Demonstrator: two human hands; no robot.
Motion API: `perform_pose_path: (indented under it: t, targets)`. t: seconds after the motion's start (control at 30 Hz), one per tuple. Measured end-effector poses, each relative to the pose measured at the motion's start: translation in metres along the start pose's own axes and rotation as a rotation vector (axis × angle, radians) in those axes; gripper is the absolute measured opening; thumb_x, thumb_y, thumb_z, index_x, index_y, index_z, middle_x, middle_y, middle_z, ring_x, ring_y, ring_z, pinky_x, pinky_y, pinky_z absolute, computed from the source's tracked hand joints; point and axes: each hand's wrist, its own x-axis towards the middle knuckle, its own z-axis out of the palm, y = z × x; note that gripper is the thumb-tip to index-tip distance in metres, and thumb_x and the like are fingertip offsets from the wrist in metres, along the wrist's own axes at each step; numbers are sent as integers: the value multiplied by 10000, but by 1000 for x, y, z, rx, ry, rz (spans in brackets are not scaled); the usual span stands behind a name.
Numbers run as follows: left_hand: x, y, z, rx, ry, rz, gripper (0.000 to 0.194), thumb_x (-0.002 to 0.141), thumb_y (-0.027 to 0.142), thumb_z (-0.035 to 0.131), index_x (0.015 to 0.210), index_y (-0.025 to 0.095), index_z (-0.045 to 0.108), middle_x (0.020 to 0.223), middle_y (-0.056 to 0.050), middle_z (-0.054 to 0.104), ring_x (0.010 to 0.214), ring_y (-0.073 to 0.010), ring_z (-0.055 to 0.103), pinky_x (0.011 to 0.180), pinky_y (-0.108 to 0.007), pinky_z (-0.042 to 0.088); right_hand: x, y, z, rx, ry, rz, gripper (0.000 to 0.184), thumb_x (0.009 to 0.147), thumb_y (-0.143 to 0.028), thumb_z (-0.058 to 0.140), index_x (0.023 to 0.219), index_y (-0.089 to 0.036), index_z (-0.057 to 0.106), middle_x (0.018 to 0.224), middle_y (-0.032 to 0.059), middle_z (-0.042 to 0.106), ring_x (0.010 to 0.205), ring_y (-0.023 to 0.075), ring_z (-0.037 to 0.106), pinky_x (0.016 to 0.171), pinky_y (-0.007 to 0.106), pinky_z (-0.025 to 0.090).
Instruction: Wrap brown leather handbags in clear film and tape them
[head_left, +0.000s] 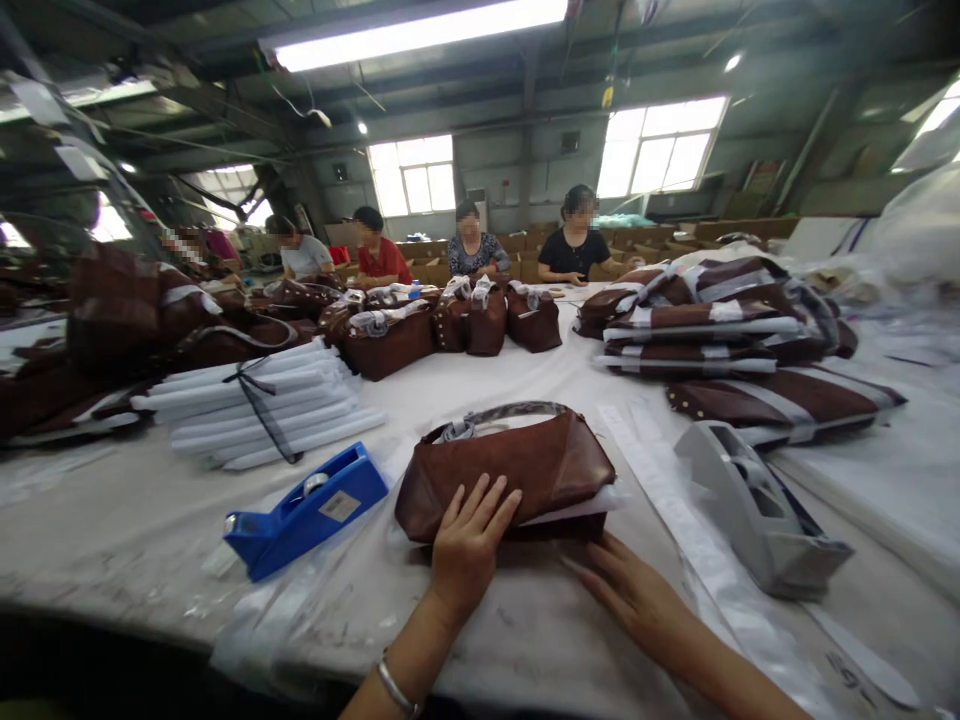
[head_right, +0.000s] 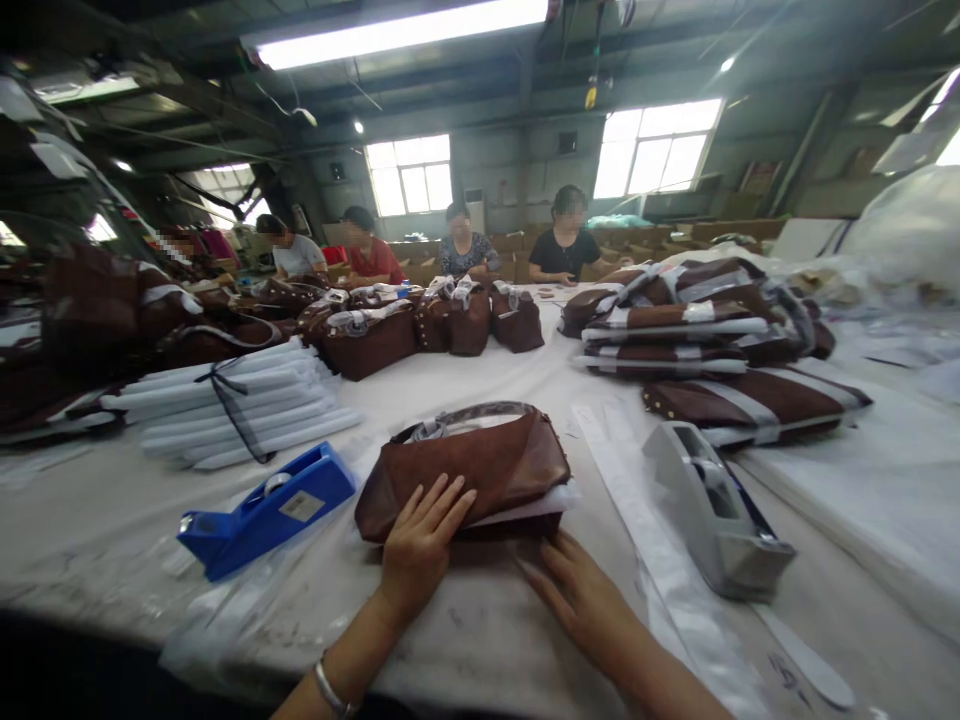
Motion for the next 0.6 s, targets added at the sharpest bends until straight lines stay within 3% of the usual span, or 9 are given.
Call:
perform_pose_path:
  t: [0.1,0.17,0.27,0.33,0.4,0.5,0.53,0.6]
  targets:
    - [-2,2,5,8,-9,32,518,967,67,406,1429,282,501,1464,-3,528,1382,-227,466,1136,-465,413,-33,-11,-3,-97,-108,15,600,958,-566,487,1459,-237,502,1548,118,404,1441,378,332,1173,622,286]
    - [-3,3,7,6,-16,36,507,974,77,416,1428,286,501,1464,-5,528,1383,-225,465,1136,-467,412,-45,-27,-4,-122,-218,-68,560,945,-554,525,1439,-291,524,1548,82,402,1447,383,311,1167,650,265]
    - [-3,3,7,0,-36,23,521,976,75,403,1445,289,477,1476,-6,515,1395,-223,449,1137,-471,410,-49,-52,-9,-69,-324,-217,446,956,-481,555,1373,-327,594,1451,59,537,1340,327,499,1121,527,425]
    - [-5,3,5,3,-51,26,515,981,86,404,1449,291,472,1476,-9,515,1399,-225,444,1134,-475,414,-40,-63,-18,-13,-227,-267,359,980,-412,541,1302,-304,655,1317,60,658,1178,254,645,1015,374,540]
    - [-8,4,4,12,-59,40,491,991,112,417,1444,293,478,1470,-13,522,1396,-226,448,1126,-477,423,-18,-65,-30,12,0,-297,306,999,-357,514,1231,-273,694,1216,61,714,1081,212,692,949,307,565]
    - [-15,9,3,25,-35,55,445,1012,155,418,1425,301,499,1461,-2,533,1384,-219,464,1116,-471,437,42,-60,-50,-64,267,-288,291,1005,-311,489,1190,-225,698,1230,76,699,1133,215,658,1011,330,519]
    - [-17,11,3,27,-17,54,431,1019,166,410,1416,303,509,1457,5,537,1378,-216,471,1114,-469,440,68,-57,-55,-141,279,-237,293,1006,-290,478,1177,-206,700,1255,84,685,1163,218,639,1037,333,495]
    - [-20,15,4,28,16,48,413,1030,187,390,1400,307,526,1452,19,541,1371,-210,479,1112,-465,443,120,-54,-60,-344,141,-73,307,1016,-254,446,1202,-199,685,1323,80,646,1227,213,593,1081,336,445]
